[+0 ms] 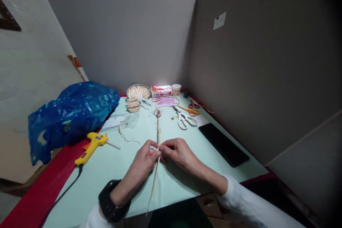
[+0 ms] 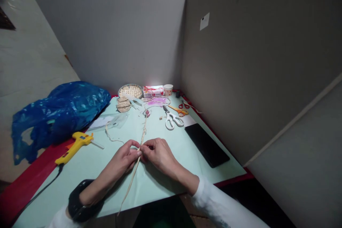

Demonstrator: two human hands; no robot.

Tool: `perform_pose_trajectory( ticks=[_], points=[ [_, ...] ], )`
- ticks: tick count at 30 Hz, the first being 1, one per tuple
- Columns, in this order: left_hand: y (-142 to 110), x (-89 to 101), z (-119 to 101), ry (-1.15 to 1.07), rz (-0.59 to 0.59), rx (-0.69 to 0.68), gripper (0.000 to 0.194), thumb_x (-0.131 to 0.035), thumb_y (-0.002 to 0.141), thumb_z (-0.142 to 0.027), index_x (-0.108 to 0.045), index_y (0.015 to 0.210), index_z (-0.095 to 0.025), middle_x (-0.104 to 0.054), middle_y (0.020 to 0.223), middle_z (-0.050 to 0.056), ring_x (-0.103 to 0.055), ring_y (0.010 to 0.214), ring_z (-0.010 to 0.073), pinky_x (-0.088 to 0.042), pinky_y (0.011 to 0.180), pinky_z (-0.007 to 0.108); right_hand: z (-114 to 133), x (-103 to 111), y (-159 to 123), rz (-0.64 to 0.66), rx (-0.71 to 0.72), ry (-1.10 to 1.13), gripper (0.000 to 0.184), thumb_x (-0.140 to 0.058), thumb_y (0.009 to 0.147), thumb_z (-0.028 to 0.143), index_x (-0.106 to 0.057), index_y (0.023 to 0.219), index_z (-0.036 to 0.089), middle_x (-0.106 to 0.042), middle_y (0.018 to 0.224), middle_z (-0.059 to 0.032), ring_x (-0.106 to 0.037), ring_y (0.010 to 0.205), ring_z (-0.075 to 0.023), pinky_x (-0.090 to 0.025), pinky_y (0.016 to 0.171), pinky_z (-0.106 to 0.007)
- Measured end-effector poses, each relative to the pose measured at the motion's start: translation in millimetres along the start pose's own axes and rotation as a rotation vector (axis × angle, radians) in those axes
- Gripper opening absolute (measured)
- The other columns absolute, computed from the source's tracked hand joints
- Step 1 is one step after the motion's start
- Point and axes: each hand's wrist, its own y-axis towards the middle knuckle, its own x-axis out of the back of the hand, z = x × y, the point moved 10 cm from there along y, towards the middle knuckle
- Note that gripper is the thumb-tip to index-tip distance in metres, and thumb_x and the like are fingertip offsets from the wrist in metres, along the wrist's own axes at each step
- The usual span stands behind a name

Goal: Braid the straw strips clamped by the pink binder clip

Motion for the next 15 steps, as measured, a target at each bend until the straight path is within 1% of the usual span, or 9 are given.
perform_pose_trajectory(
  ticks=[2,4,6,7,9,12,15],
  points=[
    [-4,7.4,-7,0.13,-0.047,-0.025,0.017,-0.053,0.082,-0.036,-0.049,0.088,-0.02,-0.061,0.06,-0.002,-0.036,0.043,0.0099,-0.025,0.046,0.022,0,1,-1,-0.008,-0.009,0.024,0.034,-0.05,0.086,0.027,-0.068,0.062,0.013,-0.055,0.051,0.0017,-0.04,0.049,-0.0086,-0.028,0.052,-0.023],
    [-13,17.1,-23,0.303,-0.13,-0.086,0.014,-0.05,0.085,-0.034,-0.053,0.081,-0.021,-0.064,0.06,0.0,-0.045,0.049,0.0136,-0.031,0.053,0.024,-1,4,-1,-0.037,-0.03,0.02,0.032,-0.051,0.084,0.026,-0.07,0.063,0.012,-0.055,0.05,0.0013,-0.041,0.049,-0.009,-0.028,0.051,-0.023],
    [-25,22.0,-39,0.463,-0.2,-0.145,0.02,-0.048,0.086,-0.032,-0.055,0.072,-0.021,-0.066,0.061,0.001,-0.05,0.053,0.016,-0.032,0.058,0.026,-2,6,-2,-0.061,-0.048,0.036,0.031,-0.051,0.084,0.026,-0.07,0.063,0.012,-0.056,0.051,0.0009,-0.042,0.049,-0.0091,-0.029,0.051,-0.023],
    [-30,20.9,-43,0.514,-0.214,-0.16,0.022,-0.048,0.087,-0.031,-0.056,0.069,-0.021,-0.066,0.062,0.001,-0.051,0.054,0.0163,-0.032,0.059,0.026,-2,6,-2,-0.069,-0.053,0.06,0.031,-0.051,0.084,0.026,-0.07,0.063,0.013,-0.056,0.051,0.0008,-0.042,0.05,-0.009,-0.029,0.051,-0.023],
    [-39,13.5,-43,0.558,-0.217,-0.165,0.024,-0.046,0.088,-0.03,-0.055,0.068,-0.022,-0.064,0.06,0.001,-0.05,0.05,0.0162,-0.03,0.057,0.027,-2,5,-2,-0.07,-0.057,0.147,0.03,-0.052,0.083,0.026,-0.071,0.064,0.013,-0.055,0.052,0.0006,-0.04,0.05,-0.009,-0.028,0.052,-0.023],
    [-49,-4.6,-35,0.581,-0.23,-0.217,0.019,-0.049,0.086,-0.025,-0.054,0.068,-0.023,-0.06,0.058,0.003,-0.052,0.052,0.0189,-0.026,0.057,0.03,-8,-3,-2,-0.016,-0.121,0.403,0.028,-0.056,0.082,0.031,-0.071,0.068,0.011,-0.057,0.056,-0.0011,-0.035,0.049,-0.0082,-0.025,0.048,-0.024],
    [-55,-24.0,-30,0.641,-0.225,-0.293,0.011,-0.052,0.083,-0.019,-0.055,0.073,-0.024,-0.06,0.063,0.005,-0.051,0.053,0.0204,-0.023,0.058,0.032,-13,-15,-3,0.068,-0.226,0.689,0.026,-0.06,0.078,0.032,-0.071,0.074,0.01,-0.058,0.058,-0.0025,-0.026,0.044,-0.0058,-0.016,0.043,-0.024]
  ],
)
